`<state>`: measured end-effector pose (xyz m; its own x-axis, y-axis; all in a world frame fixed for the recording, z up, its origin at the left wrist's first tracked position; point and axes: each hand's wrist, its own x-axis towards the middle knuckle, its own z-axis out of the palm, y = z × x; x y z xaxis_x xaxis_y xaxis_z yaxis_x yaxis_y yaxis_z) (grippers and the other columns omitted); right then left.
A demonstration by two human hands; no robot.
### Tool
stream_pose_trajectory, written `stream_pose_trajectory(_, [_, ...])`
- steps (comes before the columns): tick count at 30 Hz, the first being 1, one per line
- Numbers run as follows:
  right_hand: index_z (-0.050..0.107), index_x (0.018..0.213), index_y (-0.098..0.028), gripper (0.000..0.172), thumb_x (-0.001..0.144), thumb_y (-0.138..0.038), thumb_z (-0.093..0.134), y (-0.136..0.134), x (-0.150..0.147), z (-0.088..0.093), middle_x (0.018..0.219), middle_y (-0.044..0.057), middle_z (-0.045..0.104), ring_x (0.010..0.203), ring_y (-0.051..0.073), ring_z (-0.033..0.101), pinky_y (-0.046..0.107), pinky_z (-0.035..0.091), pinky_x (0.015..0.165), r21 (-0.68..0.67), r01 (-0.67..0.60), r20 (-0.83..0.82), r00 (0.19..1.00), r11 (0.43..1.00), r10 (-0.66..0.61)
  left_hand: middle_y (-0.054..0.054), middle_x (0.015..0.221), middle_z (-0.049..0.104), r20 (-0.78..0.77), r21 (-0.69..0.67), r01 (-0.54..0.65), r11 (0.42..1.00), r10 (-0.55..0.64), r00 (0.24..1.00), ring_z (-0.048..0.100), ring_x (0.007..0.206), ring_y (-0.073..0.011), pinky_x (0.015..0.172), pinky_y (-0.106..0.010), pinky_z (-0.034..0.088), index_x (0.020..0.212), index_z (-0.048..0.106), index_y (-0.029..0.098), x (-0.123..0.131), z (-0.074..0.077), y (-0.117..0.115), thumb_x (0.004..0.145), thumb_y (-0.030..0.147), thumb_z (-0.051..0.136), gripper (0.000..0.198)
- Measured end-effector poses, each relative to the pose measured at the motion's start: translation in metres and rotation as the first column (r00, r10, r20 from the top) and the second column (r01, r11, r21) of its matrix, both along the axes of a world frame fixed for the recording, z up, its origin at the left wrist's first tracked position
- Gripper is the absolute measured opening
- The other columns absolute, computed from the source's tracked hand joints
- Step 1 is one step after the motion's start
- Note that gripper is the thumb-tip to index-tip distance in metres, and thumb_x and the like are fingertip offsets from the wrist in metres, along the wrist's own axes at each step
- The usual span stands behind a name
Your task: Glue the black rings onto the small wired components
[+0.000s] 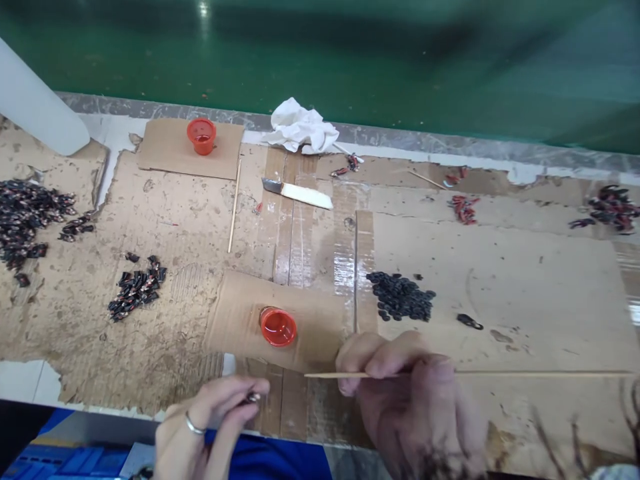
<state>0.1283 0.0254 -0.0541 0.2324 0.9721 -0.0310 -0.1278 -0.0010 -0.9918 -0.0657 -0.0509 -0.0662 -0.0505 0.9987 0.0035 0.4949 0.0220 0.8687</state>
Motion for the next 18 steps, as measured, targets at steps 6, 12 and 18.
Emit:
stream_pose_trajectory(6, [0.054,0.069,-0.024,0.047,0.111,-0.042,0.045,-0.013,-0.01,-0.009,0.05,-0.005,0.042,0.039,0.014,0.048,0.025,0.04,0.037,-0.035,0.055,0.001,0.998,0.998,-0.055,0.002,0.091,0.09,0.047,0.009,0.073,0.997,-0.073,0.996,0.086,0.081,-0.0142,0.078,-0.017,0.07,0.112,0.072,0.031,0.022,-0.006,0.007,0.105,0.023,0.058,0.017])
stream_pose_trajectory(12, [0.054,0.072,-0.022,0.044,0.112,-0.038,0.046,-0.02,-0.01,-0.012,0.063,-0.006,0.042,0.047,0.01,0.054,0.023,0.044,0.044,-0.05,0.077,-0.034,0.996,0.996,-0.079,0.001,0.086,0.09,-0.11,0.143,0.218,0.966,-0.203,0.973,0.085,0.072,-0.0146,0.071,-0.016,0.07,0.106,0.075,0.026,0.012,-0.003,0.024,0.105,0.023,0.059,0.016])
stream_pose_trajectory(18, [0.058,0.079,-0.024,0.042,0.115,-0.037,0.041,-0.024,-0.01,-0.014,0.065,-0.005,0.043,0.054,0.012,0.054,0.025,0.044,0.048,-0.073,-0.007,-0.07,0.998,0.997,0.002,0.002,0.088,0.09,-0.11,0.115,0.214,0.97,-0.201,0.973,0.086,0.074,-0.016,0.075,-0.017,0.07,0.111,0.073,0.029,0.013,-0.005,0.021,0.106,0.025,0.059,0.015])
